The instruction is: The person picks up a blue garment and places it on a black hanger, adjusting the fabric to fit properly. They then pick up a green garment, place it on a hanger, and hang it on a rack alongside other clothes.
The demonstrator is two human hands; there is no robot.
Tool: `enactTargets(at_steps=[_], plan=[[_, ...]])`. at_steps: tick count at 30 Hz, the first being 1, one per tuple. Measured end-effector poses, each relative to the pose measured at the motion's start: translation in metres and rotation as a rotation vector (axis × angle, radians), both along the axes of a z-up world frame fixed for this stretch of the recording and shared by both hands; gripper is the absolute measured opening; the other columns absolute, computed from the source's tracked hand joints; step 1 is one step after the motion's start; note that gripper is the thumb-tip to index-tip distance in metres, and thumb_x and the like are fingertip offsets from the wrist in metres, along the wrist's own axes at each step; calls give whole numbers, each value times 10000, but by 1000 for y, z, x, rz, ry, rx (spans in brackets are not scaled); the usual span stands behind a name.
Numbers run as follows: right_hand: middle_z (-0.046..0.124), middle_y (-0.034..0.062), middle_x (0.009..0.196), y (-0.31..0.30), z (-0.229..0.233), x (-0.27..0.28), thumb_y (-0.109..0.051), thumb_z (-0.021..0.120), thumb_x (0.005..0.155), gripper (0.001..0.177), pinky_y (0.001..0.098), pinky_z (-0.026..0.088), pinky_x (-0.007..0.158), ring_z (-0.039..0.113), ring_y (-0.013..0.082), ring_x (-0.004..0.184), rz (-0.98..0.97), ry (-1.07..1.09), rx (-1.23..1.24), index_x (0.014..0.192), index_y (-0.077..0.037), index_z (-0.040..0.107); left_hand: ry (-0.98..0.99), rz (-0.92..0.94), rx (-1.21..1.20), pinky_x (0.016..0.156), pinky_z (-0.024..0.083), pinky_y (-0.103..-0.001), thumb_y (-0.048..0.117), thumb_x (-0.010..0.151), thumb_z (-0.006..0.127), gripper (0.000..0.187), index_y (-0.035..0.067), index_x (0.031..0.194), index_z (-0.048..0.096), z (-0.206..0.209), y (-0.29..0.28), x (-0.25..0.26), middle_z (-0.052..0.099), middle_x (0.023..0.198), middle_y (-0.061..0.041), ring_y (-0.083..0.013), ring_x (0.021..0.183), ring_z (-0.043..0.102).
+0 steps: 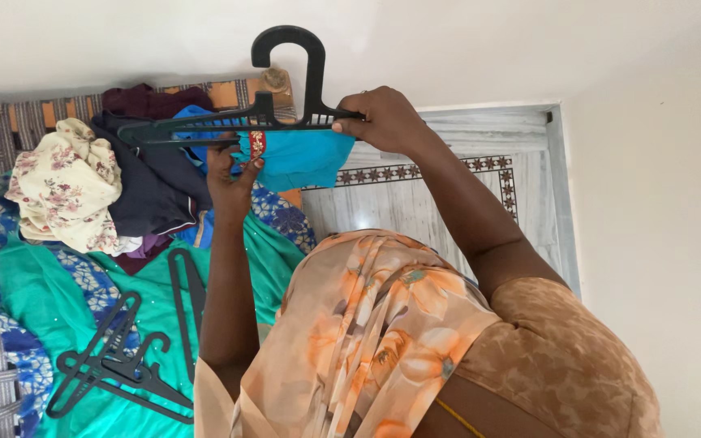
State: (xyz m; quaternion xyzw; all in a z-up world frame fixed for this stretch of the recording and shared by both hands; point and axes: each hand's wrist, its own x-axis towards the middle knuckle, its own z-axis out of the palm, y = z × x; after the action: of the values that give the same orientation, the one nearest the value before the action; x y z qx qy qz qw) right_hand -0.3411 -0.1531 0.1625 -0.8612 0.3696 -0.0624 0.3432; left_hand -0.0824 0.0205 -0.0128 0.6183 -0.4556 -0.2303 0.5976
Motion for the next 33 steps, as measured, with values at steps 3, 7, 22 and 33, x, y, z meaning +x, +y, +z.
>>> enactTargets(at_steps=[3, 7, 22, 33], plan=[[678, 17, 664, -7, -8, -2, -433, 708, 936, 311, 390, 480, 598, 659, 203, 610, -58, 18, -28, 926, -124, 745, -243, 122, 150, 990, 493, -397, 235, 874, 915, 516, 42, 1288, 675, 1, 9, 5, 561, 1425, -91, -264, 1276, 580], [686, 66, 762, -18, -16, -6, -400, 738, 947, 304, 427, 488, 676, 653, 260, 718, 57, 4, -327, 907, -100, 764, -319, 356, 35, 1223, 402, -474, 346, 896, 962, 863, 16, 1500, 441, 11, 16, 8, 443, 1560, -182, -347, 1467, 452], [708, 7, 803, -19, -12, 12, -364, 812, 812, 231, 619, 283, 1028, 676, 273, 969, 156, -185, -701, 865, -147, 753, -730, -129, 536, 614, 489, -501, 440, 924, 710, 323, 132, 989, 784, 156, 25, 30, 699, 722, -145, -373, 700, 682], [663, 111, 798, 1, -99, -20, -344, 744, 1018, 342, 384, 481, 689, 628, 253, 742, -541, -322, -244, 906, -21, 732, -547, 42, 648, 681, 498, -499, 439, 947, 695, 345, 101, 973, 760, 128, 35, 7, 711, 758, -154, -383, 752, 692]])
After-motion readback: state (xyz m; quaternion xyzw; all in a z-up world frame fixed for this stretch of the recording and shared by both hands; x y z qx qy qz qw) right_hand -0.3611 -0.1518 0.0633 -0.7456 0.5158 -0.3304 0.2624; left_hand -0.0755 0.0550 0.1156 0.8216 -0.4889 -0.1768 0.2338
